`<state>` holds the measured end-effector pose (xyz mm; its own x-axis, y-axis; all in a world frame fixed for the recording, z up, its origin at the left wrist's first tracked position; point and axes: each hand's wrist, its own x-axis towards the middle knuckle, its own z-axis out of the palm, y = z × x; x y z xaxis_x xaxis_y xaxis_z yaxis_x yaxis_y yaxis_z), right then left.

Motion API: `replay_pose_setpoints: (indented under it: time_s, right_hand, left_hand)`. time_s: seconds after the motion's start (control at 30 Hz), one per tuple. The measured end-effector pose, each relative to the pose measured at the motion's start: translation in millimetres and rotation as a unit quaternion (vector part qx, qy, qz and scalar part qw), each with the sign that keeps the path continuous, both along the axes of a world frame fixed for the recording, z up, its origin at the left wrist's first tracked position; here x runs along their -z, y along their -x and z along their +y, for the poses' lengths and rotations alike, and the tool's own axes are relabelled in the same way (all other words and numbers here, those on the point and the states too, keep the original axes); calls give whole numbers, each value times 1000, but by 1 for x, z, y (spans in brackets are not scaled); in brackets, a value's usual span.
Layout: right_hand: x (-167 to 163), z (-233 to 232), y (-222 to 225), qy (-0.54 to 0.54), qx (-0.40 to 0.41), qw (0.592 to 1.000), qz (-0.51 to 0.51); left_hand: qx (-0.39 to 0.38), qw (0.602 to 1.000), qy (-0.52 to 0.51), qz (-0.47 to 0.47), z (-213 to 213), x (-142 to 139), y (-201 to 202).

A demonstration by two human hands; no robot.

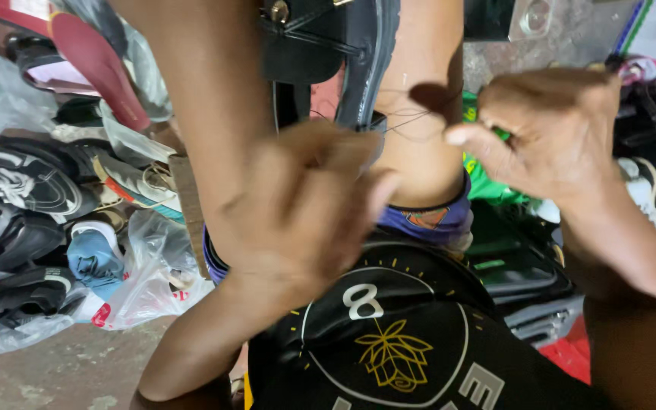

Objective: The person sits on the floor with a black sandal on their lap and hand-stitches the strap to the sole using a needle and thread, pulling stitches tight and trimming the thread. They rub the stitched area with a small block and press the strap to set it in place.

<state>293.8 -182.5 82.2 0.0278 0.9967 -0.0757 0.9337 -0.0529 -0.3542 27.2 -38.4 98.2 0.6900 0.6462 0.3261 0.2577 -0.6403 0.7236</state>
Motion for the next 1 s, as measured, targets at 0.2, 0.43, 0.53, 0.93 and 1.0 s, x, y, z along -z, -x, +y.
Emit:
replay_pose_setpoints:
  time_s: [0.2,0.43,0.53,0.93,1.0]
  right_hand:
    - [-22,17,18,-7,-22,1000,0]
    - [1,37,35,-176,-127,972,87]
    - [21,16,37,-191,-56,972,121]
    - [-31,26,45,14,112,892,437]
    - [-24,28,52,35,96,931,349]
  left_hand:
    - [106,992,-5,68,-7,6,-22]
    - [68,987,146,-2,-4,13,-21]
    - [56,935,337,-93,2,7,-8]
    - [132,973,160,107,4,1,-9]
    - [114,975,167,90,2,2,-12]
